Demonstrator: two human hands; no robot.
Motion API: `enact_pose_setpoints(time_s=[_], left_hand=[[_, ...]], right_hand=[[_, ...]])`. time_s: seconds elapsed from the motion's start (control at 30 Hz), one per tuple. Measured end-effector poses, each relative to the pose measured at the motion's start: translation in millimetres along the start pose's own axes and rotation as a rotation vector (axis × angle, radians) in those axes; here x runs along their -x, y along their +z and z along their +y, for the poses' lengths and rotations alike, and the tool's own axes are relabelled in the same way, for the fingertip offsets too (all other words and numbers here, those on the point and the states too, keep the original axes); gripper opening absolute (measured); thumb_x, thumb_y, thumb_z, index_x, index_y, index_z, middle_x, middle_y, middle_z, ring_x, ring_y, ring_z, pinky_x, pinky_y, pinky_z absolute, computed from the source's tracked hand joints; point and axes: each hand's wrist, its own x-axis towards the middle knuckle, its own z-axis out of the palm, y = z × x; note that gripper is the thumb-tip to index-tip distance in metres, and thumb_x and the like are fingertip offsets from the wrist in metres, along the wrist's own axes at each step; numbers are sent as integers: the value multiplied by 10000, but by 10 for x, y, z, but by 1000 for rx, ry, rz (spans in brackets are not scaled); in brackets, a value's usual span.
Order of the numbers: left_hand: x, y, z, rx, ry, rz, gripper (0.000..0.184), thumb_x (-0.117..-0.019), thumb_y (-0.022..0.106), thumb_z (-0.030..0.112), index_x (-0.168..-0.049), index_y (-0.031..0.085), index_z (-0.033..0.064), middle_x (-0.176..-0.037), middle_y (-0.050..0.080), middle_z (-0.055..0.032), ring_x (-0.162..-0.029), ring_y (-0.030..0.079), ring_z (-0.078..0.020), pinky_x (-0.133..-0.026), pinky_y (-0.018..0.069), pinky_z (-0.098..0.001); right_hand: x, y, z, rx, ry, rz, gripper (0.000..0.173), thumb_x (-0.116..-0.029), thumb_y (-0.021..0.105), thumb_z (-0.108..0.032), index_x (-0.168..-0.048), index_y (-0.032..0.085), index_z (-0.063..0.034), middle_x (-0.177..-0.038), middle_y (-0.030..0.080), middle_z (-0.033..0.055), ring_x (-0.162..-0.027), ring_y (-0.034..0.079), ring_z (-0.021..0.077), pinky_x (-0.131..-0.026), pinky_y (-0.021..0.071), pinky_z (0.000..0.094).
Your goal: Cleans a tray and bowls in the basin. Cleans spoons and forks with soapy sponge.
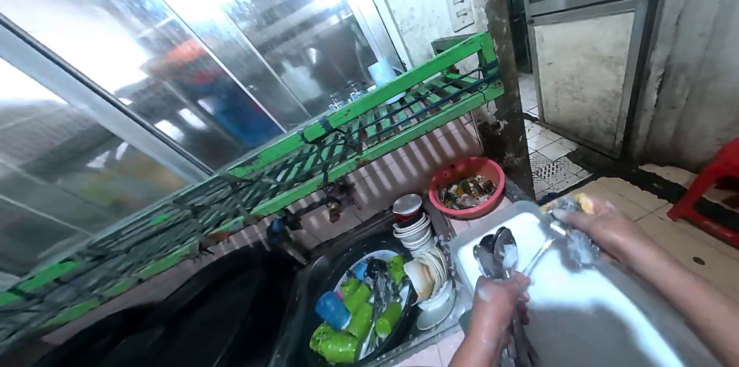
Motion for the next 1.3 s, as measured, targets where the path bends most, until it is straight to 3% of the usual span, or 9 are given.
enact_pose_setpoints(time_s=[0.13,0.23,0.43,0.53,0.63,0.8,0.93,1.13,1.3], left_hand=[[2,23,-57,30,1,24,172,-1032,605,130,-997,657,-29,-662,579,-29,-481,537,-91,-464,491,-227],[14,52,-39,48,1,15,193,-1041,596,140,-1030,670,-37,-671,585,-32,-494,548,-92,-474,498,-226],[-11,174,51,8,-5,-9,262,-1058,585,214,-911,615,-1,-628,573,-24,-477,545,-86,-471,492,-225],[-60,-6,32,20,116,-53,286,-1085,520,225,-1053,684,-8,-799,684,-39,-629,633,-95,-584,537,-242],[-92,-141,65,81,222,-171,294,-1081,484,154,-1161,719,-4,-1180,732,-87,-1013,689,-143,-871,552,-311],[-120,-143,179,6,65,-298,166,-967,690,162,-1056,731,28,-938,731,-64,-873,695,-149,-821,579,-343],[-247,-179,192,201,41,-218,166,-1026,612,144,-1015,683,-5,-769,682,-58,-694,678,-148,-691,593,-307],[-351,-298,264,396,-12,-28,279,-1105,448,239,-1104,613,14,-729,549,-43,-526,543,-150,-506,542,-312],[-284,-157,171,319,-85,-84,176,-1053,546,142,-1076,648,0,-749,597,-54,-545,584,-138,-494,528,-267]], right_hand=[[-84,-189,-10,-258,-102,224,434,-1020,635,-312,-1381,546,-87,-1120,658,212,-937,660,335,-807,535,576],[9,-75,107,-364,30,9,499,-1063,463,-488,-1403,491,-125,-1058,651,135,-889,666,239,-756,570,456],[279,443,268,74,80,-257,619,-962,717,-353,-1424,480,-16,-1259,632,203,-1132,650,288,-987,526,491],[147,198,12,292,91,-342,574,-988,692,-316,-1427,495,-3,-1296,610,243,-1175,621,336,-1030,484,519],[152,97,-169,689,77,-720,567,-999,671,-314,-1404,501,45,-1313,581,297,-1234,569,404,-1069,418,584],[350,512,-12,791,-53,-1065,465,-963,708,-281,-1257,606,64,-1171,634,271,-1105,612,376,-973,458,599],[412,570,253,692,-66,-1150,597,-958,724,-190,-1451,448,-1,-1295,586,266,-1156,611,370,-991,480,568],[433,363,777,1050,-76,-717,612,-913,729,-238,-1458,496,-84,-1377,581,260,-1258,574,464,-1011,454,674],[305,151,222,212,14,-392,580,-858,815,-183,-1375,572,-79,-1233,650,181,-1094,655,291,-942,546,486]])
